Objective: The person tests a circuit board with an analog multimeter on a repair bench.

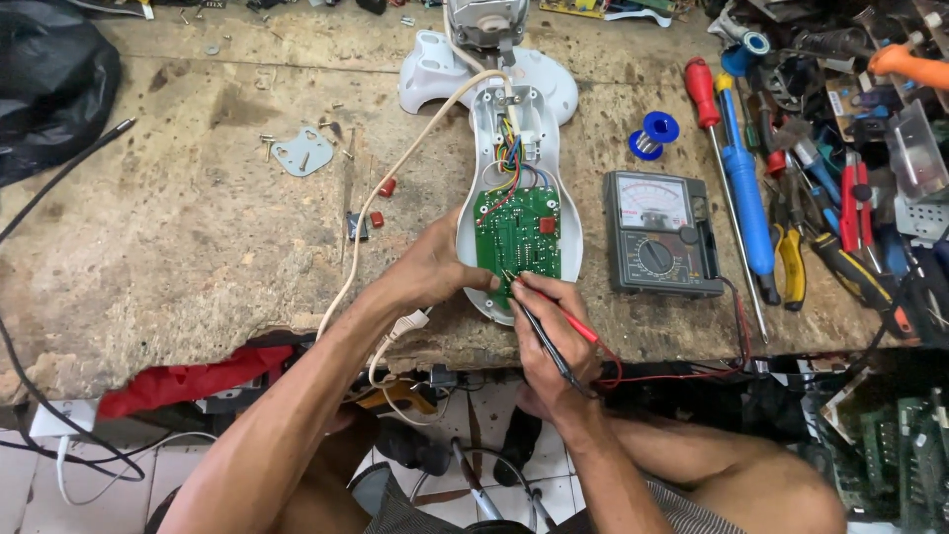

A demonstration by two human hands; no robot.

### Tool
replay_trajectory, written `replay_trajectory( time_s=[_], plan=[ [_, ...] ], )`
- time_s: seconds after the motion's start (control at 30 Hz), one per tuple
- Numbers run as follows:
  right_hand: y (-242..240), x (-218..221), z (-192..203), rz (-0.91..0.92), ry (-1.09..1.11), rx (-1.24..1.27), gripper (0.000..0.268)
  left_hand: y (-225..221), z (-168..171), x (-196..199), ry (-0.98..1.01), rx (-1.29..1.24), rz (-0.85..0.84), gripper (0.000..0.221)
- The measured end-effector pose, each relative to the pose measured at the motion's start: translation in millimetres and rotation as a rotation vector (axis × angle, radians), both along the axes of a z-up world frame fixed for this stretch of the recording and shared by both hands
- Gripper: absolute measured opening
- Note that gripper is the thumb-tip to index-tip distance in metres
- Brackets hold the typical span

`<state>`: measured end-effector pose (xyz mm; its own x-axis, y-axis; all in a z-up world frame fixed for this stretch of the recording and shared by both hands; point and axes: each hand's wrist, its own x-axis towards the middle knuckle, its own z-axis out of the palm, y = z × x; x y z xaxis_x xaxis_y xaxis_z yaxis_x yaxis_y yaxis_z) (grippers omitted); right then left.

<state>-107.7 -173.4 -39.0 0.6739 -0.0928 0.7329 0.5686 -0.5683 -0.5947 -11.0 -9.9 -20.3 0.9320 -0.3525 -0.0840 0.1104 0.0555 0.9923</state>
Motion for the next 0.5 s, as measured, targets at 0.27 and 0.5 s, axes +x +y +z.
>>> replay_trajectory(
  time_s=[0.27, 0.5],
  plan=[
    [0.9, -0.1, 3.7, -0.006, -0.006, 0.007, 0.013, -2.9, 15.7, -6.3, 0.008, 0.028, -0.012, 0.065],
    [-4.4, 3.2, 4.7, 0.069, 0.005, 0.092, 0.014, -1.2, 19.7, -5.6, -0.002, 0.065, -0.02, 0.065]
  ],
)
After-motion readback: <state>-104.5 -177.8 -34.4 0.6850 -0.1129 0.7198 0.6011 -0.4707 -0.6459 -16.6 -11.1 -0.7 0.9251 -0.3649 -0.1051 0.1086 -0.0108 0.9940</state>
